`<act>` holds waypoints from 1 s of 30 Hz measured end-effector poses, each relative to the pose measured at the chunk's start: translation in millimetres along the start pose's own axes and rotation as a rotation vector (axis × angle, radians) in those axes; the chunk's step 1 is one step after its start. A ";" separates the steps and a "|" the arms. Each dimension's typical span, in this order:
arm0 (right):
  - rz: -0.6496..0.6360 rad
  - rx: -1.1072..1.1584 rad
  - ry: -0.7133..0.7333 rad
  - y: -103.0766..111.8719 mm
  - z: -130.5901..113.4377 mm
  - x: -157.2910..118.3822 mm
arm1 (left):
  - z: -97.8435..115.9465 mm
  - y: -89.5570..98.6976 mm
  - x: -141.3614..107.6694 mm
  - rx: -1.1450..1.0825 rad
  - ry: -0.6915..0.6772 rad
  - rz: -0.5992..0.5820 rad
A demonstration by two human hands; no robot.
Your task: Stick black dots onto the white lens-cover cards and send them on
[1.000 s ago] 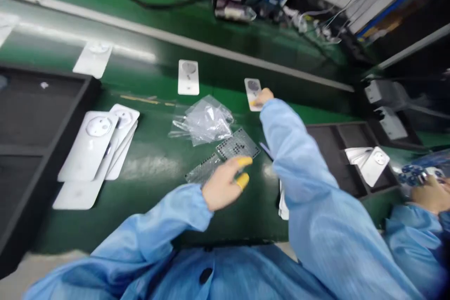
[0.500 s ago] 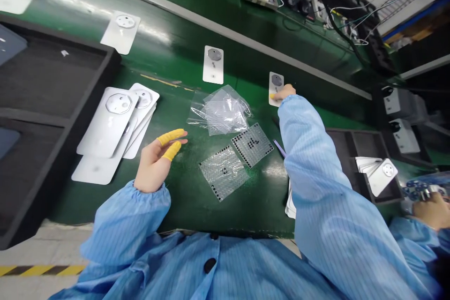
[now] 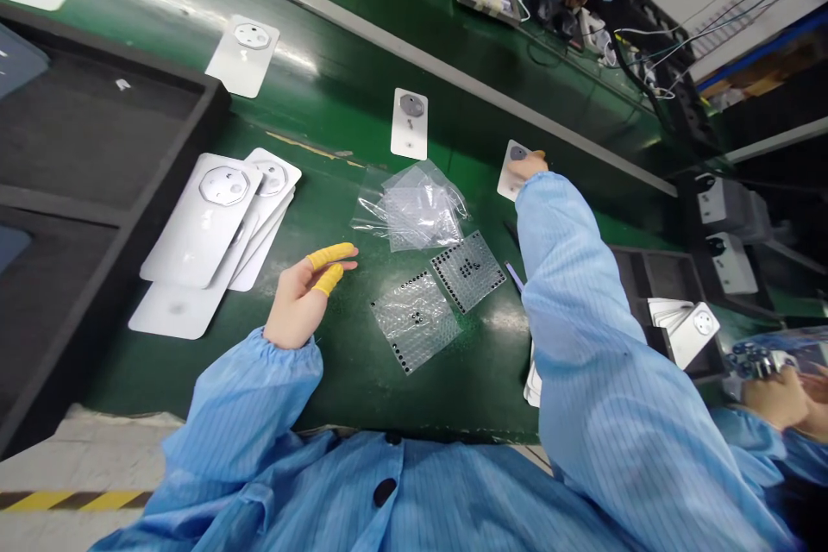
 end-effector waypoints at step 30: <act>-0.137 0.029 -0.040 41.5 13.5 14.0 | 0.6 7.0 -1.5 0.045 0.077 -0.001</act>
Point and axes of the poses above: each hand's wrist, its own x-axis towards the middle knuckle, its own y-axis out of the back of the hand, z = x × y, the point moved 1 cm from there along x, towards the middle knuckle, and after that the axes turned 12 degrees about y, right-handed, at the moved point
